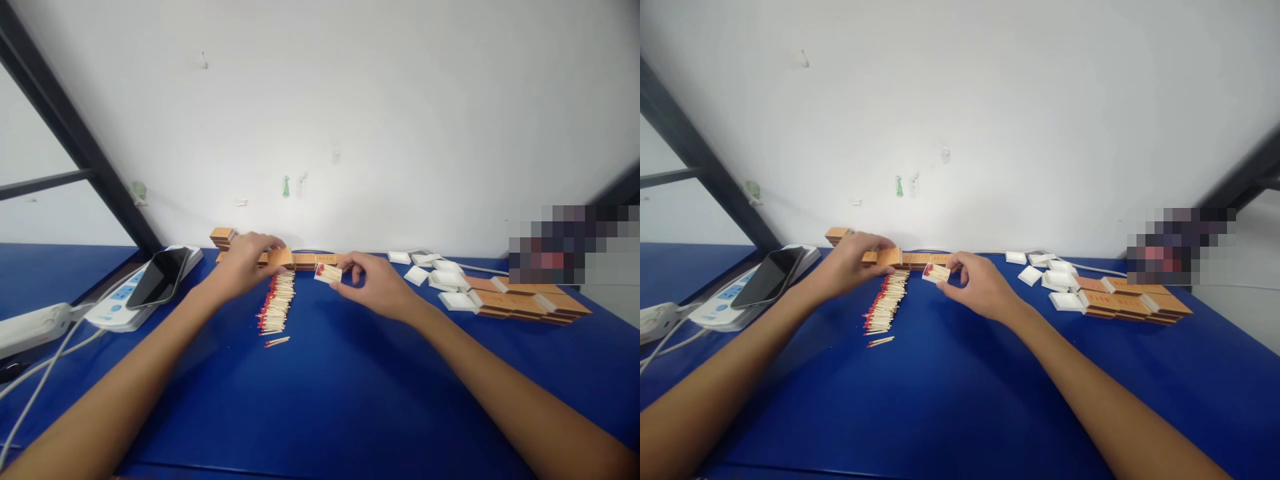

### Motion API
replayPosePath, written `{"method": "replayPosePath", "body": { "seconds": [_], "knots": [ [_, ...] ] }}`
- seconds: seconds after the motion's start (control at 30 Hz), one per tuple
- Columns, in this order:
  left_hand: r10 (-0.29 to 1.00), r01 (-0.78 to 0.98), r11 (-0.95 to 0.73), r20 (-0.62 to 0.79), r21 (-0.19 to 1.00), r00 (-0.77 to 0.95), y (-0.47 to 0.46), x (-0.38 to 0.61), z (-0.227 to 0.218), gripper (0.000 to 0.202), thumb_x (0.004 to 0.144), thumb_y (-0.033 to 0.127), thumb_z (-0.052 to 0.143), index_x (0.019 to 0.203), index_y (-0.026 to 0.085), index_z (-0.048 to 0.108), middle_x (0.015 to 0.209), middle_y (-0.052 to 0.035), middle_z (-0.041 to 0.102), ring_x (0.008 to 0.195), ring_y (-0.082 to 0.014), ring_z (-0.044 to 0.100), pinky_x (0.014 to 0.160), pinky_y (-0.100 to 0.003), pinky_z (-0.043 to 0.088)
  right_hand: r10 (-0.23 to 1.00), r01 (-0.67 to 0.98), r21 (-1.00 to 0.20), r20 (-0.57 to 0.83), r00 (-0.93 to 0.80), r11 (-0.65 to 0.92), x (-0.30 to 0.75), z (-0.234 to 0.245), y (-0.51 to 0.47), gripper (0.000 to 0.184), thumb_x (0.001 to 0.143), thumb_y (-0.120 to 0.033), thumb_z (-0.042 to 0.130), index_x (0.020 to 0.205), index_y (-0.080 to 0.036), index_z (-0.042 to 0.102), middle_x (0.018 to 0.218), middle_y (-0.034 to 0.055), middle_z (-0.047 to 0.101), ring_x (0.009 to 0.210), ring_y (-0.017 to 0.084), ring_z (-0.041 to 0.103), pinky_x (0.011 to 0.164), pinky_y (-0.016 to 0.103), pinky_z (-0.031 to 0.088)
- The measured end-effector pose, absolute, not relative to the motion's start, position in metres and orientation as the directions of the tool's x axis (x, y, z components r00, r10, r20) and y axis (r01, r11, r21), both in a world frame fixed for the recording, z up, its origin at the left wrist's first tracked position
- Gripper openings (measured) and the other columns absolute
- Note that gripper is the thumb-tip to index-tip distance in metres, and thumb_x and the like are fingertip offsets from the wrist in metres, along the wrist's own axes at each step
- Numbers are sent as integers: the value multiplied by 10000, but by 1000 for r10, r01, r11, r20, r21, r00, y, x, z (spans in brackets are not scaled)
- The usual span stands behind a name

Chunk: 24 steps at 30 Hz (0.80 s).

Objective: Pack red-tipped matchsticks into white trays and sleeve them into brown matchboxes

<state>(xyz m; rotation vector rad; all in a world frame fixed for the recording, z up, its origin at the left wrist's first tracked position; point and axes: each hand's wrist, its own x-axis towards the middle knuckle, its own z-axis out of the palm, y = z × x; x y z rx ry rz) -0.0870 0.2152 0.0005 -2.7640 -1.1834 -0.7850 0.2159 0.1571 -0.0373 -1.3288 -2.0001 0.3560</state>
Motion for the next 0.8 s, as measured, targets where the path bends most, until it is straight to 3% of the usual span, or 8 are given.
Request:
{"method": "replayPosePath", "body": {
  "seconds": [0.1,0.17,0.47,0.63,0.8],
  "knots": [
    [686,588,-725,458,359,566,193,-75,-12,383,901,415,778,1200,193,686,1170,-84,758,1024,-243,711,891,-382,550,859,694,-559,482,-174,454,214,-35,156,292,816,-397,769,1013,-207,670,721,-25,566,660,161,575,640,304,460],
    [695,573,-717,456,396,555,185,-70,-19,415,862,415,827,1187,189,704,1148,-84,768,1003,-243,723,874,-376,570,838,703,-528,516,-180,476,211,-35,154,283,822,-388,769,1008,-203,660,730,-20,567,667,163,578,647,308,462],
    [646,601,-744,542,291,537,178,-69,-28,459,856,476,830,1203,194,724,1059,-77,784,831,-213,731,759,-340,574,776,697,-440,568,-272,566,204,-37,147,249,854,-366,757,1004,-208,635,828,15,657,695,165,589,705,332,465],
    [616,569,-775,530,274,583,178,-70,-27,423,868,429,829,1195,184,721,1095,-90,775,919,-237,733,787,-337,558,785,700,-437,548,-290,564,203,-37,145,242,856,-347,766,1013,-211,641,870,19,664,730,167,594,730,338,465],
    [627,567,-772,496,289,601,177,-69,-27,420,867,416,833,1200,184,728,1063,-79,784,867,-226,729,741,-327,539,795,695,-461,543,-271,552,202,-37,144,249,852,-361,778,998,-213,642,845,11,653,714,163,591,717,336,454]
  ]
}}
